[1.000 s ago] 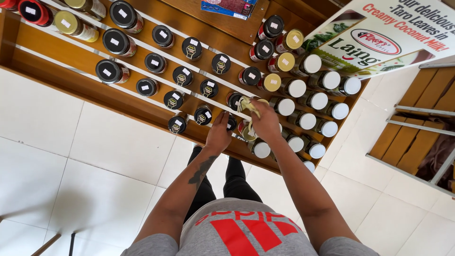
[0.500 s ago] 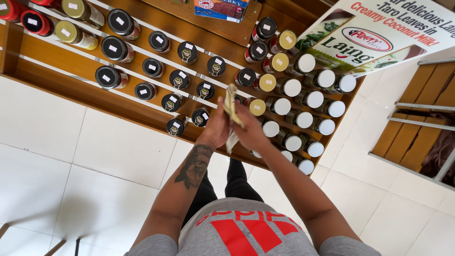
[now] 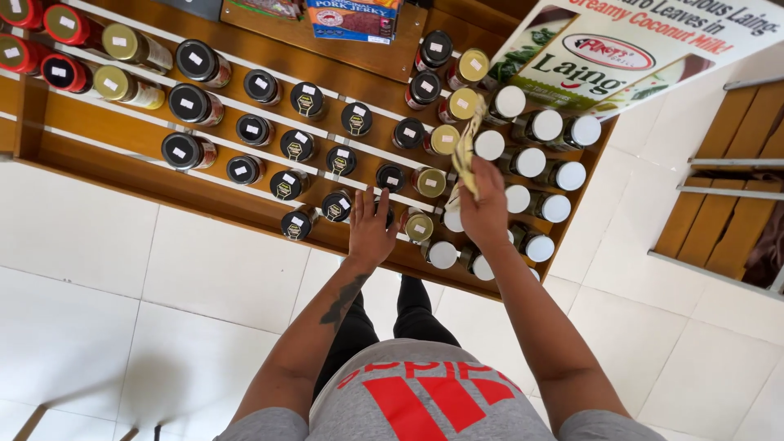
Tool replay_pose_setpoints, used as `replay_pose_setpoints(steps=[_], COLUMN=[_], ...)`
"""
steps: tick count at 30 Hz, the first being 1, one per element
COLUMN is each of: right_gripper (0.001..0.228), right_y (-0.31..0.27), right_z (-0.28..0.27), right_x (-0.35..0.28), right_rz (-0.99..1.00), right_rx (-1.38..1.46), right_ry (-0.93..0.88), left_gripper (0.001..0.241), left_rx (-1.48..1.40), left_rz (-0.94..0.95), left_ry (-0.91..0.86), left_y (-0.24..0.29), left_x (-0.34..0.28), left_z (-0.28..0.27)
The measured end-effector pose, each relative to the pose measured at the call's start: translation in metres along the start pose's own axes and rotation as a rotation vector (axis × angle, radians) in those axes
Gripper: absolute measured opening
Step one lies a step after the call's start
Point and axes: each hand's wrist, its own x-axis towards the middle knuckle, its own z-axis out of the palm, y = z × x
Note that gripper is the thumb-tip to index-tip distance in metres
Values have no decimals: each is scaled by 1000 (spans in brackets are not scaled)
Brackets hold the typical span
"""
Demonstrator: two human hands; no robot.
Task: Wiping down glass product jars on a grocery store shelf with a cleaning cloth.
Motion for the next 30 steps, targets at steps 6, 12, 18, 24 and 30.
replay_pose_setpoints(steps=[6, 12, 18, 24, 30], right_gripper=[56, 42, 46, 43, 44], right_y=[71, 15, 62, 85, 185], right_z=[8, -22, -30, -77, -66], right_x=[-12, 9, 23, 46, 70], right_rz=[-48, -37, -60, 180, 260], right_rx=[-595, -124, -483, -182, 51], right_ry=[-506, -37, -472, -115, 277], left_gripper=[75, 75, 72, 71, 66], left_rx=[11, -243, -123, 86, 71], left_rz=[191, 142, 94, 135, 141], left_ry=[101, 10, -11, 43, -54], left_y=[31, 49, 82, 68, 75], left_x=[-4, 12, 55, 77, 78], left_z=[6, 28, 31, 65, 55])
